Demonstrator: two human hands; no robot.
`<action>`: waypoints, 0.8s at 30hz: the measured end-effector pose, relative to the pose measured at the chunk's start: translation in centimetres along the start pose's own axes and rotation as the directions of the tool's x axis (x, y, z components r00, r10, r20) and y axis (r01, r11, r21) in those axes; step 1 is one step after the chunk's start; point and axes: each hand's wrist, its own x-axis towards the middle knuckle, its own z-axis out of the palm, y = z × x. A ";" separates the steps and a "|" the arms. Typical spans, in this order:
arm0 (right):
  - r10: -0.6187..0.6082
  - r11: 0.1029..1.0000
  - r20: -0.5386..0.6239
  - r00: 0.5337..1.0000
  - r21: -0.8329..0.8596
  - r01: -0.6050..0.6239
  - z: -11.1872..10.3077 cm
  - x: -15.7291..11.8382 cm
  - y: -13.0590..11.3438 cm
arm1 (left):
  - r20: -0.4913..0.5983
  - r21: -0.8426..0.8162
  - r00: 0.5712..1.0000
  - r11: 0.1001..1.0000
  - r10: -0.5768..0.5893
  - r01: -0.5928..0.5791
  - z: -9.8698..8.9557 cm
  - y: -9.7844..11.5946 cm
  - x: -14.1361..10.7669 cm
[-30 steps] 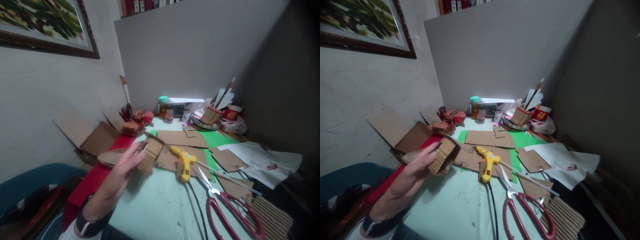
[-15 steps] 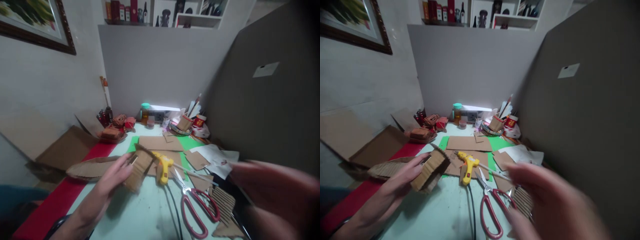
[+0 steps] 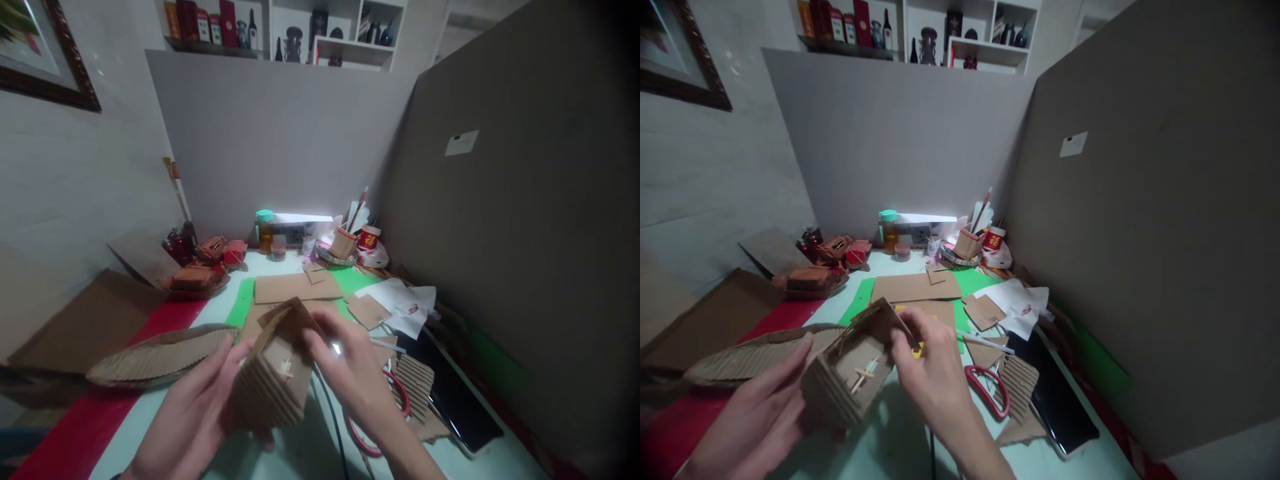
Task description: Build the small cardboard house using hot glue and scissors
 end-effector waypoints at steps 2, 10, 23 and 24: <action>0.031 0.998 0.010 0.999 0.055 -0.031 -0.1 0.4 0.4 | -0.034 -0.062 0.999 0.997 0.036 -0.038 -1.1 -0.4 0.4; 0.026 0.997 0.150 0.988 0.073 -0.038 0.3 0.5 -0.5 | -0.044 -0.089 0.988 0.985 0.145 -0.149 -3.2 -0.6 1.3; 0.051 0.998 0.137 0.989 0.041 -0.057 -1.2 0.5 -1.0 | 0.009 -0.027 0.993 0.992 0.122 -0.122 -1.7 -0.9 2.9; 0.057 0.997 0.120 0.991 0.044 -0.062 -1.5 0.5 -1.1 | 0.016 -0.043 0.994 0.993 0.108 -0.107 -1.0 -0.6 2.8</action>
